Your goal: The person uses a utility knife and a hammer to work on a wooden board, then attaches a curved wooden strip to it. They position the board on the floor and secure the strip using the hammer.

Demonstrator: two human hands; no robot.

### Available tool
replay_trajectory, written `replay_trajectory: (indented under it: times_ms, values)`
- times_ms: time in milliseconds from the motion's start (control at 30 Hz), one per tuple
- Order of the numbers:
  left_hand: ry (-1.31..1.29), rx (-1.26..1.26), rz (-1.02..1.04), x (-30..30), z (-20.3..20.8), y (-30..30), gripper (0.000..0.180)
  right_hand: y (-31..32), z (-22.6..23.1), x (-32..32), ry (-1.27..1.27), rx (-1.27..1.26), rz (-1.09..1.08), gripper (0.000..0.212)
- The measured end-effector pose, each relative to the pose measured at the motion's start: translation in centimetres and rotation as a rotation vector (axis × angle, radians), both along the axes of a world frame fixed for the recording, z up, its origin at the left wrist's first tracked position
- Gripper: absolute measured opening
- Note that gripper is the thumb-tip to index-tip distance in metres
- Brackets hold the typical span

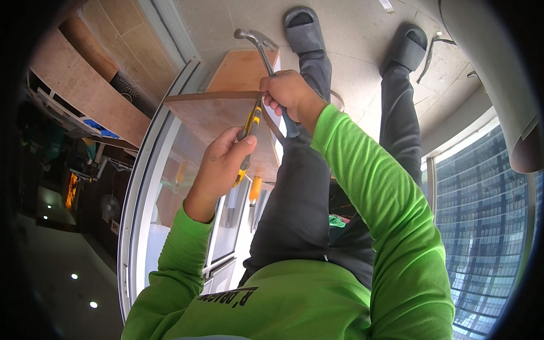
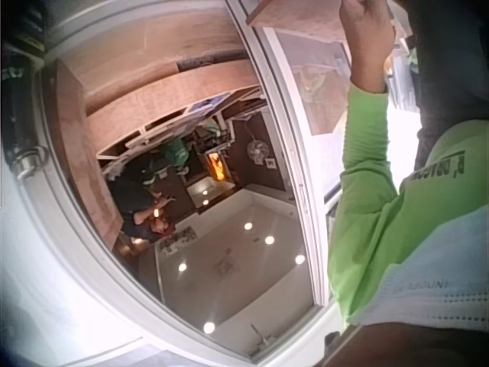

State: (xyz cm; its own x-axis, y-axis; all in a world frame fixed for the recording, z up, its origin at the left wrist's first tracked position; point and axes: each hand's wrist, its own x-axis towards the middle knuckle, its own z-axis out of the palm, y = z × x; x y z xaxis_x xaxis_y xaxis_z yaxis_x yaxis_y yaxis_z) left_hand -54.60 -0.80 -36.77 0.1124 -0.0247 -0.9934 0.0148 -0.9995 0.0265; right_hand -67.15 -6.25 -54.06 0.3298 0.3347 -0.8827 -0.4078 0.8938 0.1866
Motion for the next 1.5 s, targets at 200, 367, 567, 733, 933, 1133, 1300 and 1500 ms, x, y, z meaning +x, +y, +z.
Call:
replay_trajectory:
  times_ms: [200,367,567,733,933,1133,1300,1500]
  values:
    - [0.004,-0.009,0.014,0.1,-0.1,0.3,0.039,-0.2,0.0,-0.6,0.04,-0.015,-0.017,0.021]
    - [0.009,0.034,0.035,-0.1,0.2,-0.7,0.032,-1.5,1.1,-4.3,0.096,-0.133,-0.029,0.028]
    - [0.031,0.003,0.104,0.0,0.5,-1.1,0.033,-1.7,5.6,-9.7,0.095,-0.382,0.124,0.026]
    - [0.02,-0.055,-0.015,0.4,0.2,-0.3,0.035,-1.0,9.1,-10.7,0.085,-0.351,0.156,0.029]
    - [0.021,-0.004,0.104,0.2,0.4,-0.3,0.032,0.5,10.5,-9.9,0.031,-0.371,0.275,0.029]
    - [0.039,0.026,0.153,0.2,0.5,-0.6,0.031,1.9,9.9,-10.5,-0.065,-0.459,0.369,0.027]
    - [0.037,0.011,0.165,0.2,0.4,-0.2,0.031,1.0,10.4,-9.8,-0.008,-0.496,0.328,0.028]
    - [0.051,0.034,0.157,0.4,0.2,1.0,0.032,2.2,10.7,-10.4,-0.049,-0.463,0.339,0.03]
